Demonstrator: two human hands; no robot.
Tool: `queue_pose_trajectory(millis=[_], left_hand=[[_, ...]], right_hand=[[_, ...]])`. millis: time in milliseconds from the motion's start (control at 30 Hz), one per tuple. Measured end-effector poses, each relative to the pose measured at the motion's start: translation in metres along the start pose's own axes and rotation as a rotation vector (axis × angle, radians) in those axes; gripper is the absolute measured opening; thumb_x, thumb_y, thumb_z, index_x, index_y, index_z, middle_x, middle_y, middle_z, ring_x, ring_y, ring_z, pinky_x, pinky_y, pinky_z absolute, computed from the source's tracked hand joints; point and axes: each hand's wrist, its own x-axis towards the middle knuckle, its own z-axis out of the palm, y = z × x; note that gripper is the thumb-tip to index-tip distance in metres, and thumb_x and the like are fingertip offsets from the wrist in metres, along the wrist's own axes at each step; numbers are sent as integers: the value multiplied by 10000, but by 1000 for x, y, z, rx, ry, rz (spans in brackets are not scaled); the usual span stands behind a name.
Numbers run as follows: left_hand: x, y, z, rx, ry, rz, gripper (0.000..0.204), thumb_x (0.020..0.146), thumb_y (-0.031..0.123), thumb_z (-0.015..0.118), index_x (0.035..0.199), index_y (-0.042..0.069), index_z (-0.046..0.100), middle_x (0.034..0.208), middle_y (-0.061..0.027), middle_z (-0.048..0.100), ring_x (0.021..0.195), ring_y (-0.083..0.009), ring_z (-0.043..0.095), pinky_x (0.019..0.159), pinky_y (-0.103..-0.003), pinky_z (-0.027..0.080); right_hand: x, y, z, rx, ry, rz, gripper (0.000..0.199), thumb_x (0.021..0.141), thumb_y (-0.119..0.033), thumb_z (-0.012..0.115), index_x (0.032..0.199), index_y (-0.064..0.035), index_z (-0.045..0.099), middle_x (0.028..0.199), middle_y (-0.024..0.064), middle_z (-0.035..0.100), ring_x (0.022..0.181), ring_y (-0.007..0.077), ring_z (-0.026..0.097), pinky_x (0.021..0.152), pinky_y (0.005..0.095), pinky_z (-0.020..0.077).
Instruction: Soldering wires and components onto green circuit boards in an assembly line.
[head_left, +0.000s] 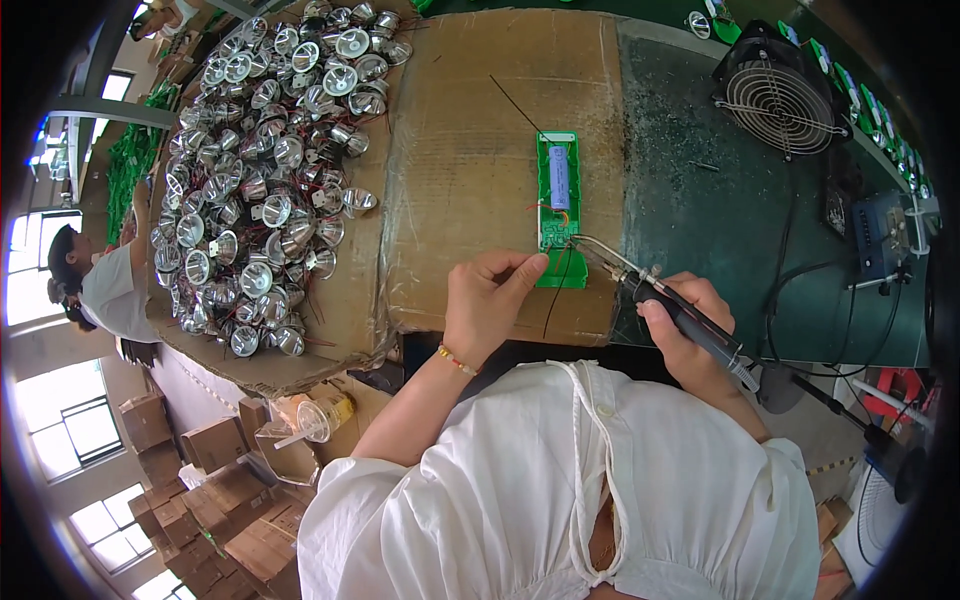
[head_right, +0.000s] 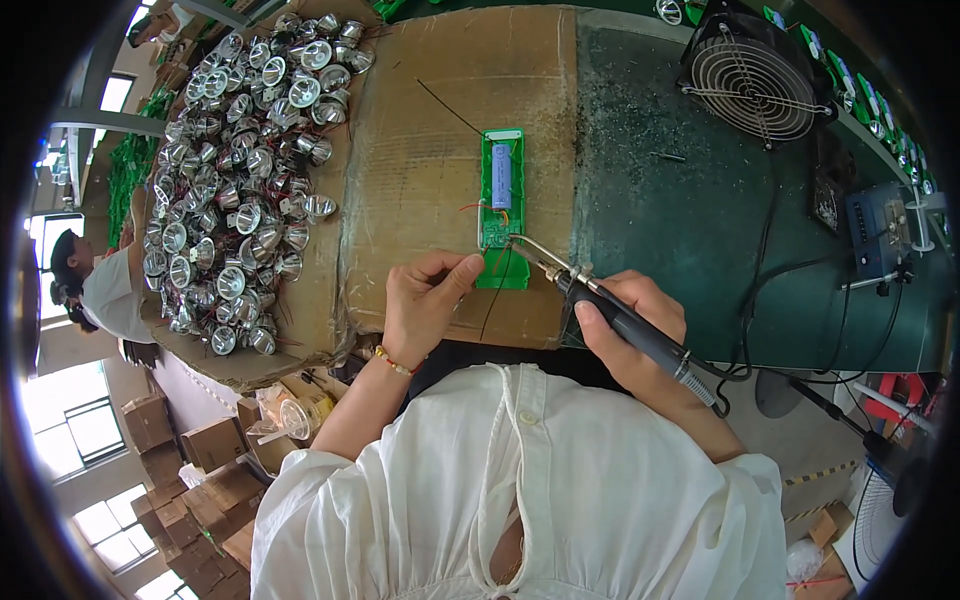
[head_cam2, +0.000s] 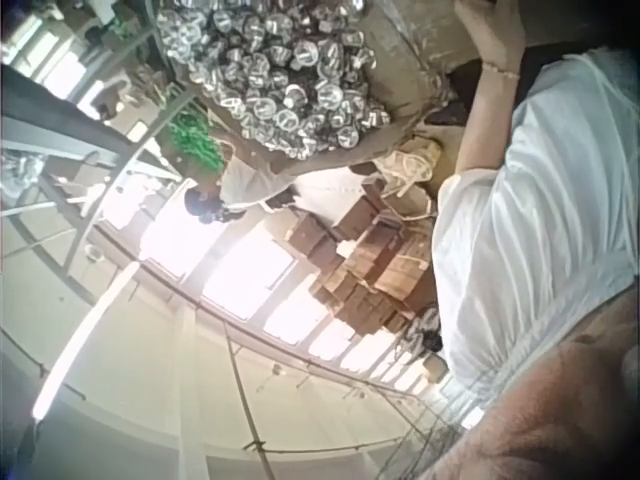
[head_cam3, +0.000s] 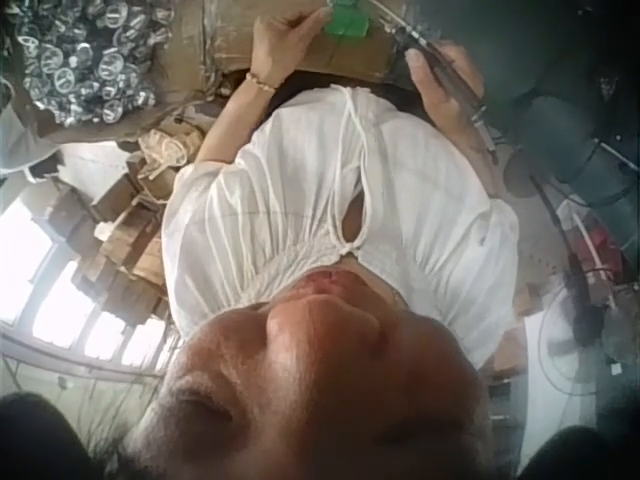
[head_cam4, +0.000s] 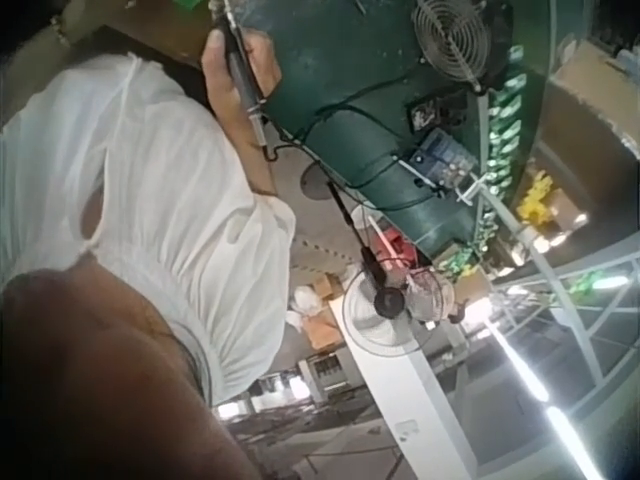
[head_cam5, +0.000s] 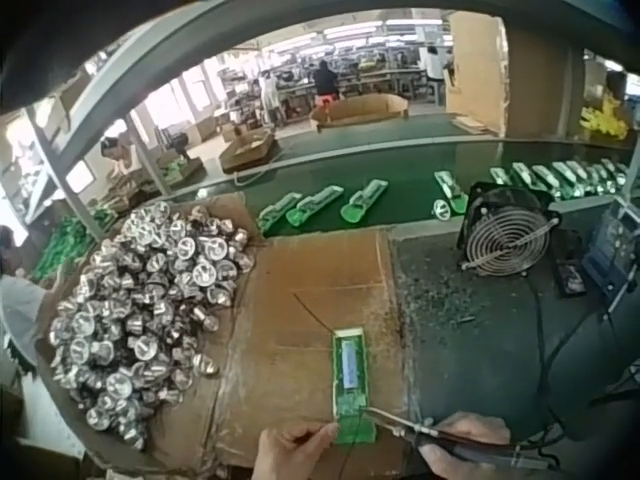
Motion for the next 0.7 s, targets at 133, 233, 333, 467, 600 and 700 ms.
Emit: queue_pose_trajectory(millis=[133, 233, 333, 467, 600, 700], left_hand=[[2, -2, 5, 47, 93, 138, 204, 795, 196, 675, 796, -7, 665, 665, -79, 608, 578, -108, 534, 541, -247, 424], [3, 1, 7, 56, 107, 150, 196, 795, 185, 672, 780, -10, 659, 658, -82, 592, 569, -118, 524, 534, -252, 419], [3, 1, 11, 82, 132, 171, 193, 796, 175, 669, 756, -12, 649, 640, -80, 571, 551, -126, 510, 523, -259, 410], [0, 1, 16, 53, 189, 148, 171, 793, 149, 669, 732, -8, 640, 624, -78, 544, 534, -134, 492, 509, -263, 400], [0, -1, 19, 26, 215, 145, 157, 788, 132, 670, 724, -7, 635, 626, -75, 536, 536, -131, 495, 507, -263, 399], [2, -4, 19, 54, 224, 196, 145, 786, 110, 666, 714, -10, 626, 667, -75, 544, 538, -126, 497, 500, -260, 401]], right_hand=[[3, -1, 2, 31, -3, 39, 144, 783, -62, 654, 832, 19, 546, 736, 99, 605, 564, 101, 543, 511, 231, 436], [3, -2, 1, 30, -22, 105, 136, 792, -55, 626, 838, 25, 525, 731, 114, 602, 606, 124, 566, 557, 249, 457], [3, -3, 1, 27, -37, 158, 130, 797, -43, 598, 845, 34, 504, 732, 131, 598, 643, 149, 591, 600, 266, 483], [4, 0, 3, 4, -57, 150, 133, 800, -49, 598, 847, 37, 509, 738, 129, 594, 620, 144, 592, 580, 265, 491], [5, 1, 7, 87, -8, 190, 138, 803, -56, 600, 856, 38, 515, 746, 126, 594, 617, 140, 592, 572, 264, 493], [7, 1, 10, 117, -17, 182, 141, 806, -60, 602, 868, 37, 521, 746, 121, 594, 617, 136, 592, 553, 249, 489]])
